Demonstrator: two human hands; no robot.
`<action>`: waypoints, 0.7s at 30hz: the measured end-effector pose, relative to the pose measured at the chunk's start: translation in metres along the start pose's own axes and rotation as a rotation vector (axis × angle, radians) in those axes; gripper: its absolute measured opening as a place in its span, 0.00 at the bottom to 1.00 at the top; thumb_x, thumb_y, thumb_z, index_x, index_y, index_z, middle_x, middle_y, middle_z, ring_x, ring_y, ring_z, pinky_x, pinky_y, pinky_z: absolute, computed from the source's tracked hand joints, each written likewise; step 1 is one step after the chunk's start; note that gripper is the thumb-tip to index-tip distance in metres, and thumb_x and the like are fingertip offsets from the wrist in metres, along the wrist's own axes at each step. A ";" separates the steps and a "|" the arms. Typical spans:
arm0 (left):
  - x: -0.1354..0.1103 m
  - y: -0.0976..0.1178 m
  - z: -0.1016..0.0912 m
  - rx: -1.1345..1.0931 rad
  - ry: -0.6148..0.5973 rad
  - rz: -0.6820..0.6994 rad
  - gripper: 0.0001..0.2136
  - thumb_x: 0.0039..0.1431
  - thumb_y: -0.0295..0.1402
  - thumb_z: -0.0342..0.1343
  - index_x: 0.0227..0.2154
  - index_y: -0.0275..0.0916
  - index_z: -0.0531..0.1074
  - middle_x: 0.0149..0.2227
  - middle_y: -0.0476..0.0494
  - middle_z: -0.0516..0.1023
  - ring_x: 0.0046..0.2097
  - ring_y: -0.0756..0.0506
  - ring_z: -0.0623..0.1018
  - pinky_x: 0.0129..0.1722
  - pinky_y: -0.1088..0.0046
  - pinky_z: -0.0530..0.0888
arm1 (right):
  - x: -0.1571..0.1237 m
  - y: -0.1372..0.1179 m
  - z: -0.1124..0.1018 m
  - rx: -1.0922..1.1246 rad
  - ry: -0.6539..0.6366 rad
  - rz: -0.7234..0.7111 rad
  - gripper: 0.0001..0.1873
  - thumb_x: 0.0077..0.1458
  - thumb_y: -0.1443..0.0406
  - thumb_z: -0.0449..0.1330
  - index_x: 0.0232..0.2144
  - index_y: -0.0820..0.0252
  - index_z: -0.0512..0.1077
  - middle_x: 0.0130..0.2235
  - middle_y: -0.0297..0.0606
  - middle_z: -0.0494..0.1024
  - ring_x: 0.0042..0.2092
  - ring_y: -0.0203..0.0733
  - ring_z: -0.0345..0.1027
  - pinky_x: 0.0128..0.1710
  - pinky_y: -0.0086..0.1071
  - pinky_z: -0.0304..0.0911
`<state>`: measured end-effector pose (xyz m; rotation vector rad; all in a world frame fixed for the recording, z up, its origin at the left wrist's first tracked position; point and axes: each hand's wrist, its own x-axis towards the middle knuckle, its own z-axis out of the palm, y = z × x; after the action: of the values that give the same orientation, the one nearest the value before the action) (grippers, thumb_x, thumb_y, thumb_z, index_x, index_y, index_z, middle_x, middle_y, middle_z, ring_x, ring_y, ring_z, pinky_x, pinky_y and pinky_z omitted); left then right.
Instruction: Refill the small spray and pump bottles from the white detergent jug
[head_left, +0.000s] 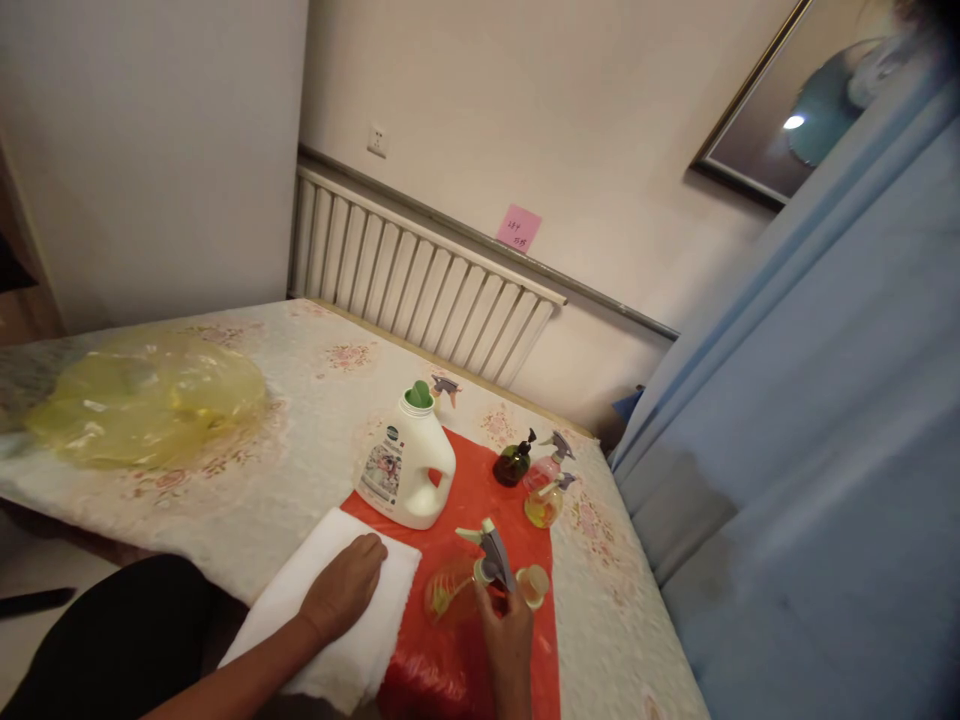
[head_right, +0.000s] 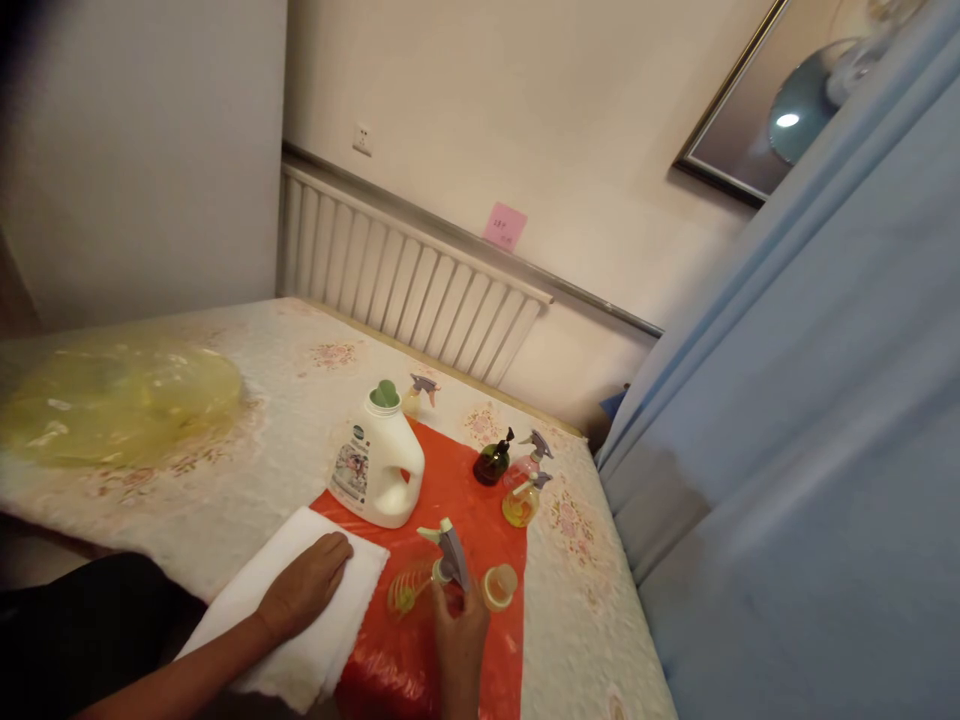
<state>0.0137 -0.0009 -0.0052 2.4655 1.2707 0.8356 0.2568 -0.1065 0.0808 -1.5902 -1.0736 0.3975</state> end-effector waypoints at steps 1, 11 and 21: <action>0.000 0.000 0.000 0.006 -0.001 -0.003 0.09 0.64 0.26 0.45 0.36 0.41 0.70 0.40 0.42 0.72 0.45 0.41 0.72 0.49 0.61 0.70 | 0.000 0.001 0.000 0.000 -0.002 -0.001 0.24 0.45 0.50 0.67 0.36 0.66 0.81 0.31 0.47 0.83 0.30 0.48 0.77 0.29 0.34 0.72; 0.000 0.002 -0.003 0.005 -0.004 -0.016 0.10 0.64 0.25 0.45 0.35 0.40 0.71 0.42 0.41 0.74 0.46 0.41 0.73 0.50 0.61 0.71 | 0.002 0.009 -0.001 -0.011 -0.034 -0.018 0.24 0.47 0.51 0.66 0.38 0.66 0.80 0.32 0.48 0.84 0.30 0.48 0.78 0.31 0.34 0.73; 0.000 0.003 -0.004 -0.015 -0.005 -0.030 0.10 0.63 0.25 0.44 0.34 0.41 0.71 0.41 0.42 0.74 0.45 0.41 0.73 0.48 0.62 0.71 | 0.003 0.012 -0.001 -0.023 -0.029 -0.072 0.22 0.48 0.51 0.66 0.36 0.64 0.81 0.29 0.46 0.83 0.28 0.48 0.77 0.28 0.34 0.73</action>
<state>0.0134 -0.0027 -0.0011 2.4293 1.2924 0.8276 0.2637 -0.1044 0.0711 -1.5655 -1.1580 0.3621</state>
